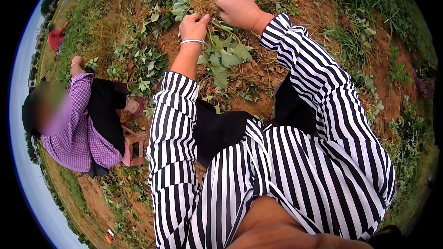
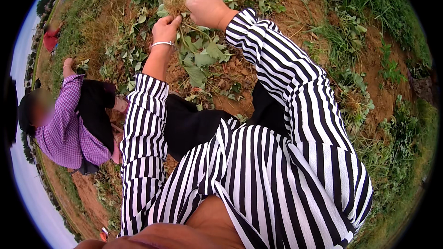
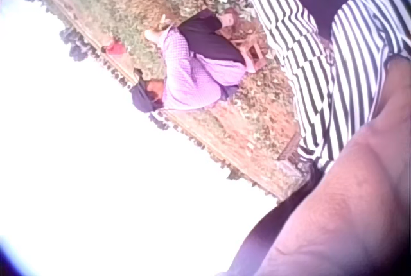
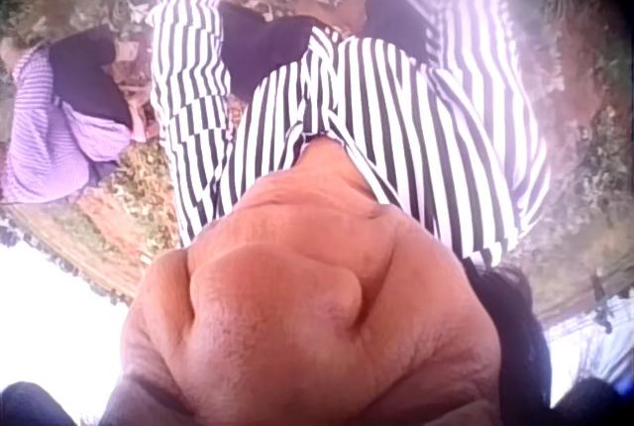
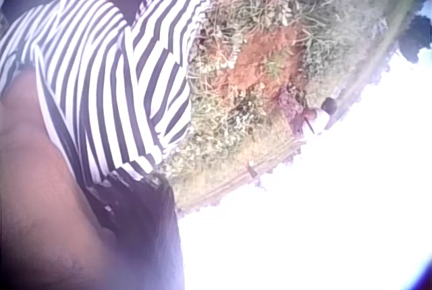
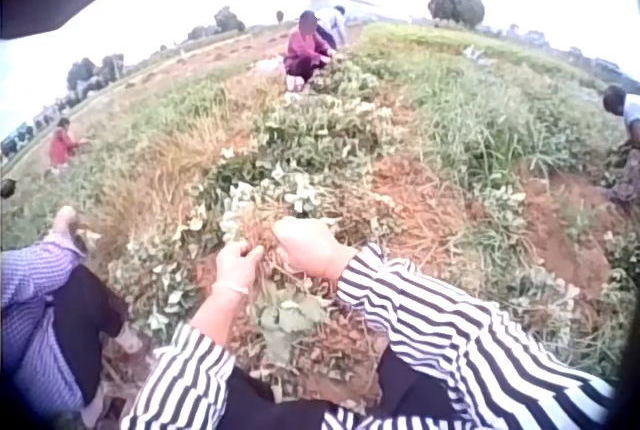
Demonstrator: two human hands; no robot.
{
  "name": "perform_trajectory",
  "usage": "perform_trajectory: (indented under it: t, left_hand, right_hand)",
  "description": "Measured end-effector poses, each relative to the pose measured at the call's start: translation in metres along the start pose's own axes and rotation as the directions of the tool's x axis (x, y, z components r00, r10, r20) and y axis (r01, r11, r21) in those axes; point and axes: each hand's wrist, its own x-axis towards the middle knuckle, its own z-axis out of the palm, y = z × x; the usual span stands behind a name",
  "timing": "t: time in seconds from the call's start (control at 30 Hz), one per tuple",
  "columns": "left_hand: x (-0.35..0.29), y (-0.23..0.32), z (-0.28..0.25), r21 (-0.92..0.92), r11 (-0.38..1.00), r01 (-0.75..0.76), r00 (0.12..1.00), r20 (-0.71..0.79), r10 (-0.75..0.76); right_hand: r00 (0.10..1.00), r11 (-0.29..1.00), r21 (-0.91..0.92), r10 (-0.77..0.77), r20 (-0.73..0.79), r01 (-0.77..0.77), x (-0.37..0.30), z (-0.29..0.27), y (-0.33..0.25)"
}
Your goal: The person sits on the ground and repeatedly picks up leafy green plants, aligns them, and ties them into bundles using a thin string. The person places each completed bundle on the ground nearby.
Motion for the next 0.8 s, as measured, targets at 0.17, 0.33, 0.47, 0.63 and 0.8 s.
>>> perform_trajectory:
  t: [0.17, 0.33, 0.47, 0.63, 0.8]
  left_hand:
    - [0.01, -0.017, -0.014, -0.43, 0.882, 0.196, 0.97, 0.217, -0.109]
    - [0.007, -0.016, -0.012, -0.645, 0.729, 0.229, 0.957, 0.285, -0.048]
    - [0.001, 0.006, -0.024, -0.725, 0.577, 0.376, 0.894, 0.447, -0.022]
    - [-0.005, 0.001, -0.026, -0.72, 0.525, 0.454, 0.829, 0.557, 0.048]
    - [-0.008, 0.006, -0.021, -0.725, 0.55, 0.415, 0.831, 0.548, 0.095]
  right_hand:
    - [0.995, 0.98, -0.191, 0.074, 0.06, -0.062, -0.012, -0.017, 0.037]
    - [0.814, 0.824, -0.522, 0.452, 0.366, -0.223, -0.047, -0.026, 0.108]
    - [0.892, 0.877, -0.394, 0.387, 0.235, -0.276, -0.05, -0.021, 0.11]
    - [0.95, 0.758, 0.599, 0.088, 0.299, -0.259, -0.019, -0.021, 0.035]
    - [0.835, 0.505, 0.711, 0.037, 0.548, -0.489, -0.022, -0.014, 0.026]
